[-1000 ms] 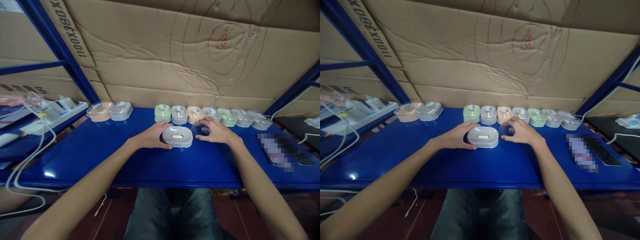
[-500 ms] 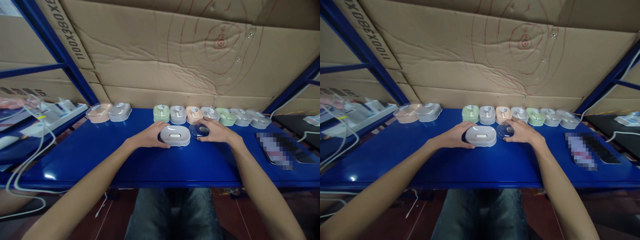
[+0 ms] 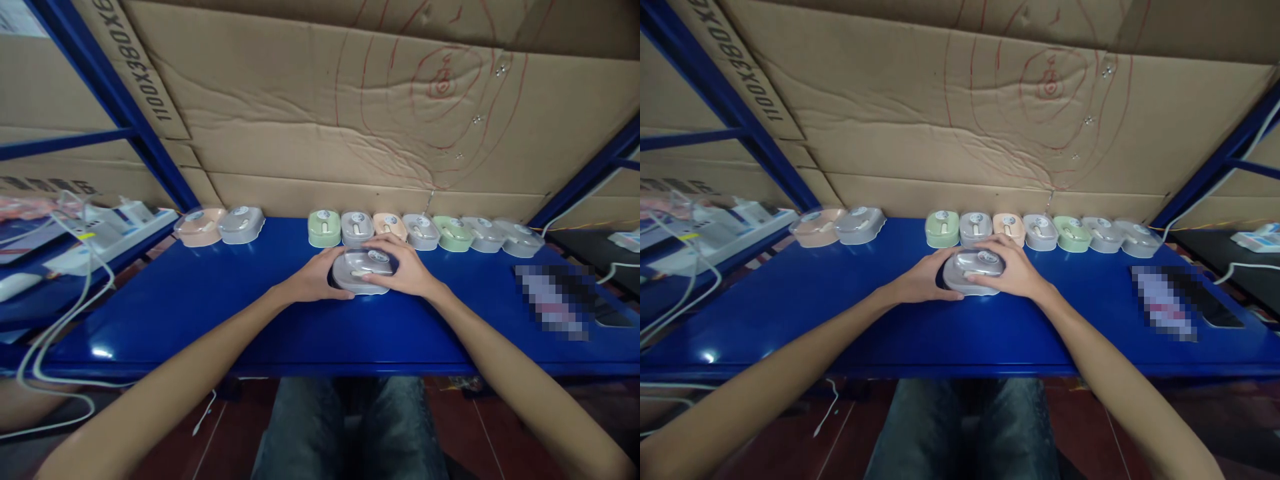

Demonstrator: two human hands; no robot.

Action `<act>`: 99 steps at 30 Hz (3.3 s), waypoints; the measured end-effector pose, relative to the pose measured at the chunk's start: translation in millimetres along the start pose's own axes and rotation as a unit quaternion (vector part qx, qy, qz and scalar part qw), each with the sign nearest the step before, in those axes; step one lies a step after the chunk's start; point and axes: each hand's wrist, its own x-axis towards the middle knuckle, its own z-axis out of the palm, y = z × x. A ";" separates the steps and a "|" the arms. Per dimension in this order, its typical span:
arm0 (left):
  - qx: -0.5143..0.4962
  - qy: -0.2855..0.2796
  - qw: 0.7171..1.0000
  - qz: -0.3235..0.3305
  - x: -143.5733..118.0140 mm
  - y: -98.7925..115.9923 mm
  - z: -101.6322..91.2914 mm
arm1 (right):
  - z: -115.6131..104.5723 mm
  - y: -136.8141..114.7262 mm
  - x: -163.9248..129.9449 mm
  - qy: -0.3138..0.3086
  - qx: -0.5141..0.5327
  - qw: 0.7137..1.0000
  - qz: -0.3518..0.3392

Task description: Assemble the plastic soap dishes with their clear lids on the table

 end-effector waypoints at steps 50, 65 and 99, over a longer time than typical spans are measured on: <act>-0.091 0.013 0.995 -0.038 5.3 5.6 3.3 | 16.3 7.6 -5.1 -0.088 -0.059 0.991 -0.078; -0.106 0.017 0.994 -0.002 6.3 -1.2 5.7 | 19.7 -0.5 -8.7 -0.090 -0.094 0.990 -0.060; 0.304 -0.032 0.952 0.006 -110.3 40.0 -43.7 | 36.8 36.1 -4.3 0.072 0.436 0.862 0.248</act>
